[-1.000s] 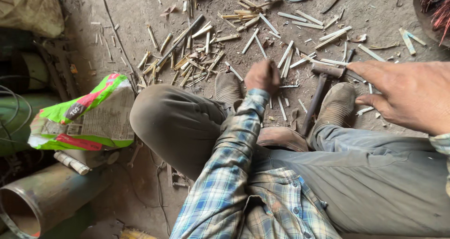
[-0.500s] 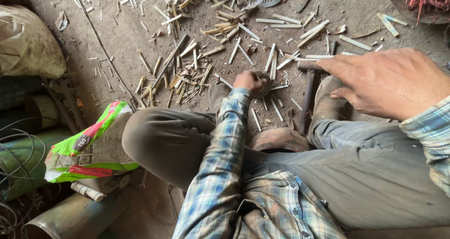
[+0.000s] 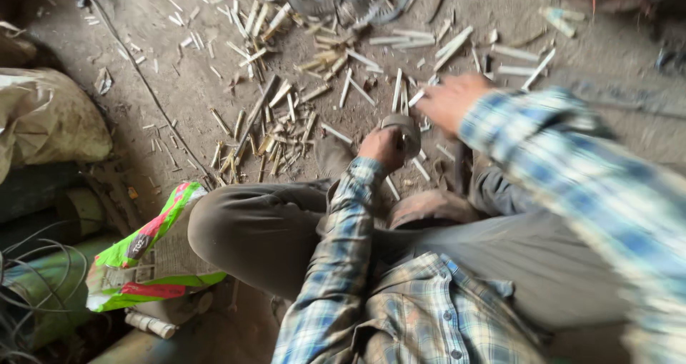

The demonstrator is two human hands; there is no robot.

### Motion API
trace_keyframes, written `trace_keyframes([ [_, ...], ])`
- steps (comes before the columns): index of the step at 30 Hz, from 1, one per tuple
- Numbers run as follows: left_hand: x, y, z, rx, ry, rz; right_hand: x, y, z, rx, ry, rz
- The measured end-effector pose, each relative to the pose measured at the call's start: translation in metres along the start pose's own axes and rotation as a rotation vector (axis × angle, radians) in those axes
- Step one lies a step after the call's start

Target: The person sits on the floor and strips insulation from copper wires by hand, placing the stripped copper into a bowl. The person also uses a hammer to strike a metal component on the floor.

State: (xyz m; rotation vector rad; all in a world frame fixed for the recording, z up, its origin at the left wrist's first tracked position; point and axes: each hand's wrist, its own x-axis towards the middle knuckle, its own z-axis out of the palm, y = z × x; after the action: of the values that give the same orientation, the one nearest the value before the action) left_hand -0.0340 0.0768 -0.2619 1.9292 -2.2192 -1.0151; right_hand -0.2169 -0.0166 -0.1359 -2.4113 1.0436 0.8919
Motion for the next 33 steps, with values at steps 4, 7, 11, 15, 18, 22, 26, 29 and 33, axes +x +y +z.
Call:
trace_keyframes([
  [4,0.004,-0.017,0.04,-0.113,-0.04,-0.093,0.047,-0.043,0.052,0.104,0.086,0.026],
  [7,0.005,-0.033,0.054,-0.146,-0.172,-0.208,0.052,-0.08,0.101,0.434,0.343,0.023],
  [11,0.016,-0.05,0.054,-0.192,-0.213,-0.273,0.064,-0.081,0.126,0.534,0.178,0.075],
  [15,0.023,-0.066,0.057,-0.349,-0.195,-0.449,0.081,-0.075,0.125,0.411,0.269,0.021],
  [18,0.025,-0.079,0.062,-0.389,-0.177,-0.509,0.092,-0.073,0.126,0.484,0.282,0.002],
  [22,0.029,-0.09,0.069,-0.443,-0.131,-0.514,0.105,-0.064,0.129,0.457,0.226,0.023],
  [26,0.031,-0.089,0.074,-0.42,-0.059,-0.607,0.115,-0.059,0.131,0.404,0.296,0.067],
  [29,0.027,-0.086,0.076,-0.299,-0.022,-0.575,0.122,-0.063,0.133,0.416,0.312,0.059],
  [33,0.019,-0.086,0.075,-0.387,-0.021,-0.586,0.128,-0.066,0.134,0.431,0.372,0.056],
])
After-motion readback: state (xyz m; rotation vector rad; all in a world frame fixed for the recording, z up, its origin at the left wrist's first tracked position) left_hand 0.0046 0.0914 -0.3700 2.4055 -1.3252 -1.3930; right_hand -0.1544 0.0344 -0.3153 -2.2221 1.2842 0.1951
